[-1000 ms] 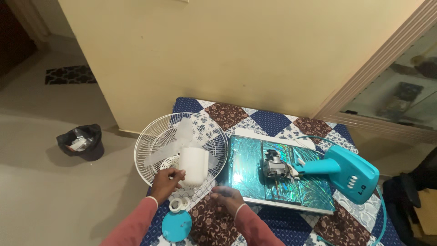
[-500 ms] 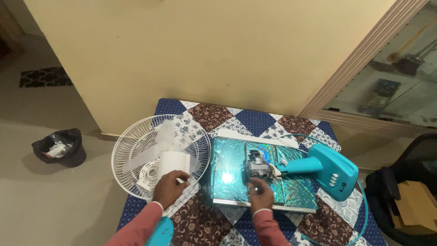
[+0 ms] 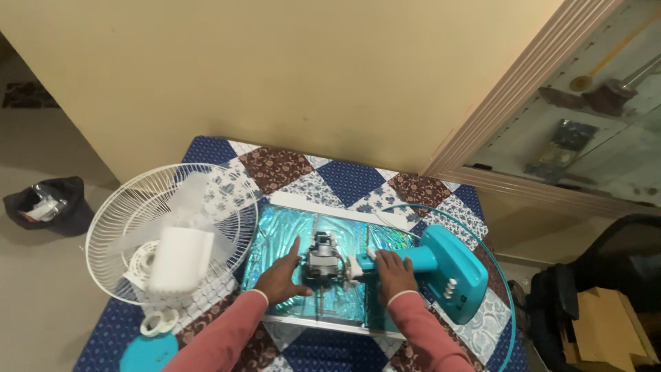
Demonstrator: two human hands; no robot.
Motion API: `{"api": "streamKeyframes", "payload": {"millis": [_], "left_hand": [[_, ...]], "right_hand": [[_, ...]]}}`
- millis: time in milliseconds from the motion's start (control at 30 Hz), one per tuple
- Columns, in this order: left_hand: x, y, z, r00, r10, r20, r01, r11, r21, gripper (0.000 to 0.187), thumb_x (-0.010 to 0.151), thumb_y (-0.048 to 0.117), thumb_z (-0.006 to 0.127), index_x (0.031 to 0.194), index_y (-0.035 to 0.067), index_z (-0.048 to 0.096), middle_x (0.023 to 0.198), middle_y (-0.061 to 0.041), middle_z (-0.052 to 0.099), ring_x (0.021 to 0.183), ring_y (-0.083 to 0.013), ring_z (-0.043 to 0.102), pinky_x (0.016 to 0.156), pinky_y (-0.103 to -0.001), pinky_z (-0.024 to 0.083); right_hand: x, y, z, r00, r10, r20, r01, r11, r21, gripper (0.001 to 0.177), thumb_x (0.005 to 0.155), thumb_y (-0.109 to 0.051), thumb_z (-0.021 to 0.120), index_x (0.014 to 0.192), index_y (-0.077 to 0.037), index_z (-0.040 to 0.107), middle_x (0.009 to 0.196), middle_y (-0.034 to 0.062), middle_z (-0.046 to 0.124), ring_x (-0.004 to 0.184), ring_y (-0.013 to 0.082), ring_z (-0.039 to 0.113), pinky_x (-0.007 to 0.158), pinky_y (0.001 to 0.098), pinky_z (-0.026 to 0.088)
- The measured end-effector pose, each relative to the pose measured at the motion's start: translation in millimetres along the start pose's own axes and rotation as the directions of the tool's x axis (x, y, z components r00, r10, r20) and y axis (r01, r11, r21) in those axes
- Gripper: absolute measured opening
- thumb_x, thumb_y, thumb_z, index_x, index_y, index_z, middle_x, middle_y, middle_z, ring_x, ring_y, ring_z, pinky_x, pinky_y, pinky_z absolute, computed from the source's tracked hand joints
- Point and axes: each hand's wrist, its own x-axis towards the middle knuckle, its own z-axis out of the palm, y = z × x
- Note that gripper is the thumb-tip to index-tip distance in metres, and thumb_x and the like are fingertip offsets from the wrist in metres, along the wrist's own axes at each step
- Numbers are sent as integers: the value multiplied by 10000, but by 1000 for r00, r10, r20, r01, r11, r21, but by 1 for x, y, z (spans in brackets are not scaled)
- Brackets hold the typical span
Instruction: The person assembles a table fan by hand. They attach the motor to the fan stand, secure it with a nut, and then fit the fan blade onto the motor shaft. The assembly is performed on a table with a patterned cloth.
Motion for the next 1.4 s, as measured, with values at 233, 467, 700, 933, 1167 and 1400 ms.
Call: {"api": "streamKeyframes", "payload": {"millis": [233, 467, 700, 933, 1167, 1400], "left_hand": [[29, -9, 45, 991, -118, -60, 77, 884, -460, 966, 678, 289, 916, 1467, 11, 431, 1304, -183, 691, 1183, -267, 695, 993, -359, 569], [18, 5, 41, 965, -220, 144, 258, 690, -676, 769, 764, 396, 855, 1323, -70, 605, 1222, -248, 729, 1029, -310, 693, 924, -410, 577], [15, 28, 40, 945, -314, 94, 290, 666, -688, 852, 671, 369, 923, 1315, -58, 565, 1215, -183, 727, 1011, -239, 764, 861, -352, 646], [12, 36, 43, 957, -289, 28, 220, 657, -722, 668, 695, 340, 900, 1238, 5, 704, 1114, -114, 793, 955, -185, 771, 830, -302, 620], [11, 39, 40, 961, -274, 24, 197, 625, -756, 637, 713, 332, 886, 1222, -10, 713, 1085, -96, 794, 911, -161, 757, 770, -289, 609], [13, 44, 27, 941, -334, 54, 283, 691, -665, 660, 710, 359, 886, 1222, -26, 727, 1054, -115, 814, 883, -182, 767, 755, -298, 601]], "right_hand": [[18, 26, 44, 970, -179, -163, 160, 980, -120, 673, 723, -80, 788, 1349, -127, 546, 1331, 62, 576, 1303, 270, 515, 1119, 543, 359], [22, 12, 20, 997, -52, 56, 50, 998, 40, 702, 574, -226, 932, 1183, -129, 597, 1168, 78, 596, 1165, 312, 549, 1039, 546, 381], [16, 29, 37, 979, -82, 189, 77, 997, 32, 794, 548, -127, 880, 1288, -152, 593, 1295, 90, 561, 1229, 324, 499, 1070, 539, 356], [100, 102, 63, 993, -101, 63, 86, 974, 210, 544, 631, -168, 779, 1156, -307, 746, 1456, 44, 540, 1327, 318, 502, 1048, 484, 500], [160, 125, 51, 846, 275, 457, -320, 947, 24, 461, 794, -256, 726, 1253, -226, 716, 1337, 154, 735, 1237, 369, 688, 1046, 431, 546], [166, 217, 14, 687, 588, 427, -557, 804, -210, 773, 798, -545, 829, 1405, -124, 601, 1514, 248, 465, 1314, 418, 573, 1061, 514, 495]]}}
